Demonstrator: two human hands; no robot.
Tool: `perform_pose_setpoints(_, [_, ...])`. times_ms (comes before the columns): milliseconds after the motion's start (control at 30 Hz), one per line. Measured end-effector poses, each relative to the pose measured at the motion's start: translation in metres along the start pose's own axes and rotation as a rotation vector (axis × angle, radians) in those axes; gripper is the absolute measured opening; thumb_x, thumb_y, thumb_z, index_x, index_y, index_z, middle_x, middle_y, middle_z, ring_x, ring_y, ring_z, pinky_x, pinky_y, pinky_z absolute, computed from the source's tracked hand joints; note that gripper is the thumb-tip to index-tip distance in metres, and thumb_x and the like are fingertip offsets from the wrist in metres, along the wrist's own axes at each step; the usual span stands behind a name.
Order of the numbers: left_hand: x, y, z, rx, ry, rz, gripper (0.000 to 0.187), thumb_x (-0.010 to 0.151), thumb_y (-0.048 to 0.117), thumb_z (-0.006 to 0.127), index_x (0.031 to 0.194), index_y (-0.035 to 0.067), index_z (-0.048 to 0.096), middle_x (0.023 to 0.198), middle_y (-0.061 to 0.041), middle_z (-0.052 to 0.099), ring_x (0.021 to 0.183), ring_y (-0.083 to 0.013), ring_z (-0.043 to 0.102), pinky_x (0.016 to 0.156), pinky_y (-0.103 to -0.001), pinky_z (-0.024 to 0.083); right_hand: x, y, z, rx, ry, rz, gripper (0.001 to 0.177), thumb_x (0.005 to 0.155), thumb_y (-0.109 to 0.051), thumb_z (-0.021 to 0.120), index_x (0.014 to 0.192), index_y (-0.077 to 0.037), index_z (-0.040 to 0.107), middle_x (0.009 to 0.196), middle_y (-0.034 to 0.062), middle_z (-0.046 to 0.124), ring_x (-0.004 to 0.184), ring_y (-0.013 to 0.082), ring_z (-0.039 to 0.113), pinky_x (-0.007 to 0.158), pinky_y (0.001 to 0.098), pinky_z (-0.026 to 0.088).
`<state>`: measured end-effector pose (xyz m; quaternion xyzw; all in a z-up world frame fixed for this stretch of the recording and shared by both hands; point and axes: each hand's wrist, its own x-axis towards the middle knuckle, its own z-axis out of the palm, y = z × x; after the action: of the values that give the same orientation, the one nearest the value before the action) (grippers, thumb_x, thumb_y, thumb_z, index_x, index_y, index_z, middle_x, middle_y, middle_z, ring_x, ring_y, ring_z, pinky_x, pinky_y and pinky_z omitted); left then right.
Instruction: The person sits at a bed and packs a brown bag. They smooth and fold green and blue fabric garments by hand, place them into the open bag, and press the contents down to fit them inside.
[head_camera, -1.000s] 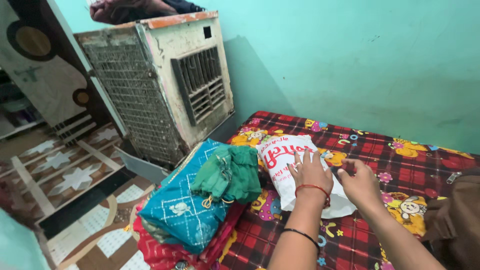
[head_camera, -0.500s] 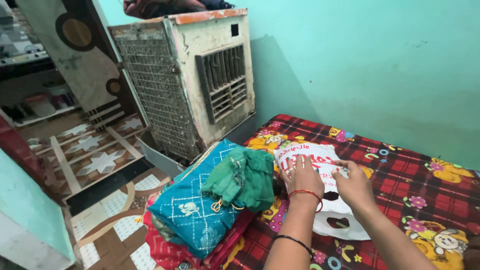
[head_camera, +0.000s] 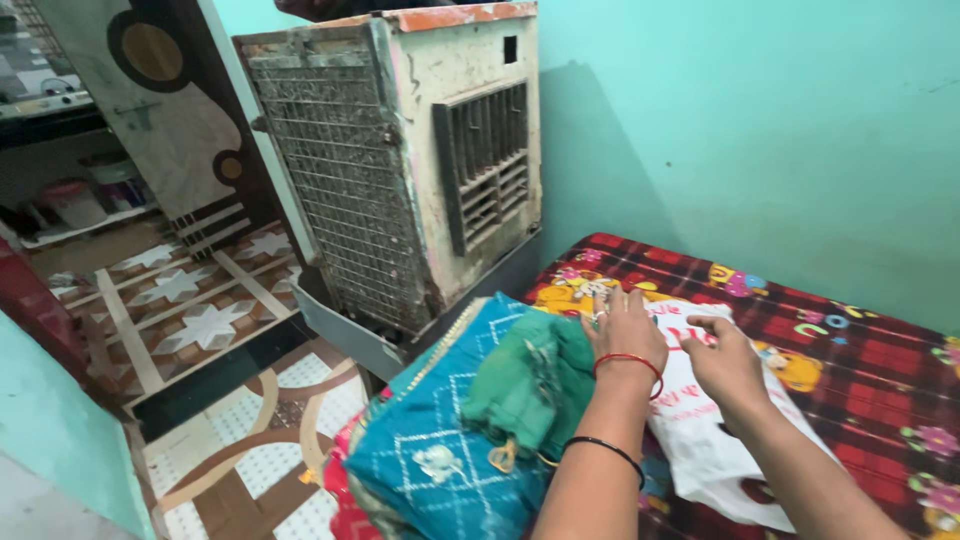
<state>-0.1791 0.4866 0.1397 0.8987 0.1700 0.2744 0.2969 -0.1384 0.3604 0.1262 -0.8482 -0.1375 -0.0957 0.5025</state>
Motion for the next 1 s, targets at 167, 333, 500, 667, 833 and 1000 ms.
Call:
perform_pose_setpoints(167, [0.018,-0.038,-0.019,0.009,-0.04,-0.007,0.059,0.091,0.019,0.063,0.147,0.008,0.048,0.157,-0.016,0.04,0.152,-0.0388,0.024,0.121,-0.066,0.014,0.013,0.02,0.051,0.03,-0.083,0.183,0.063,0.088,-0.024,0.074,0.145,-0.003,0.057,0.136,0.0225,0.063,0.119,0.0328,0.064,0.097,0.0443,0.052])
perform_pose_setpoints(333, [0.018,-0.079,-0.019,0.029,-0.16,-0.097,0.06,0.092,0.02,0.064,0.149,0.011,0.047,0.162,-0.014,0.033,0.154,-0.0396,0.021,0.122,-0.065,0.015,0.008,0.058,0.092,-0.056,-0.202,0.294,0.094,0.075,-0.033,0.087,0.153,-0.003,0.044,0.138,0.0267,0.062,0.126,0.0336,0.063,0.102,0.0427,0.051])
perform_pose_setpoints(500, [0.007,-0.103,-0.034,0.055,-0.269,-0.213,0.085,0.087,0.033,0.075,0.157,0.011,0.031,0.166,-0.014,0.023,0.156,-0.0387,0.014,0.122,-0.064,0.013,-0.006,0.058,0.107,-0.156,-0.263,0.353,0.093,0.07,-0.032,0.094,0.147,-0.006,0.049,0.134,0.0208,0.065,0.122,0.0317,0.064,0.101,0.0424,0.051])
perform_pose_setpoints(667, [-0.005,-0.114,-0.053,0.15,-0.56,-0.455,0.117,0.081,0.043,0.084,0.164,0.007,0.01,0.171,-0.017,0.006,0.158,-0.039,0.004,0.124,-0.066,0.005,-0.019,0.023,0.101,-0.214,-0.164,0.402,0.06,0.076,-0.027,0.085,0.13,-0.007,0.069,0.115,0.0185,0.078,0.107,0.0311,0.076,0.094,0.0427,0.057])
perform_pose_setpoints(833, [-0.01,-0.127,-0.042,0.21,-0.488,-0.415,0.08,0.09,0.037,0.073,0.152,0.005,0.033,0.169,-0.018,0.016,0.155,-0.0456,0.012,0.121,-0.071,0.01,-0.025,-0.011,0.1,-0.225,-0.078,0.369,0.048,0.081,-0.027,0.081,0.123,-0.006,0.073,0.111,0.0211,0.078,0.104,0.034,0.075,0.092,0.0444,0.056])
perform_pose_setpoints(1000, [0.001,-0.118,-0.03,0.075,-0.179,-0.367,0.056,0.096,0.034,0.064,0.137,0.001,0.043,0.126,-0.023,0.067,0.14,-0.0467,0.043,0.119,-0.065,0.019,-0.02,-0.006,0.088,-0.213,0.016,0.385,0.047,0.081,-0.028,0.078,0.122,-0.005,0.074,0.109,0.023,0.078,0.104,0.0364,0.075,0.092,0.0464,0.055])
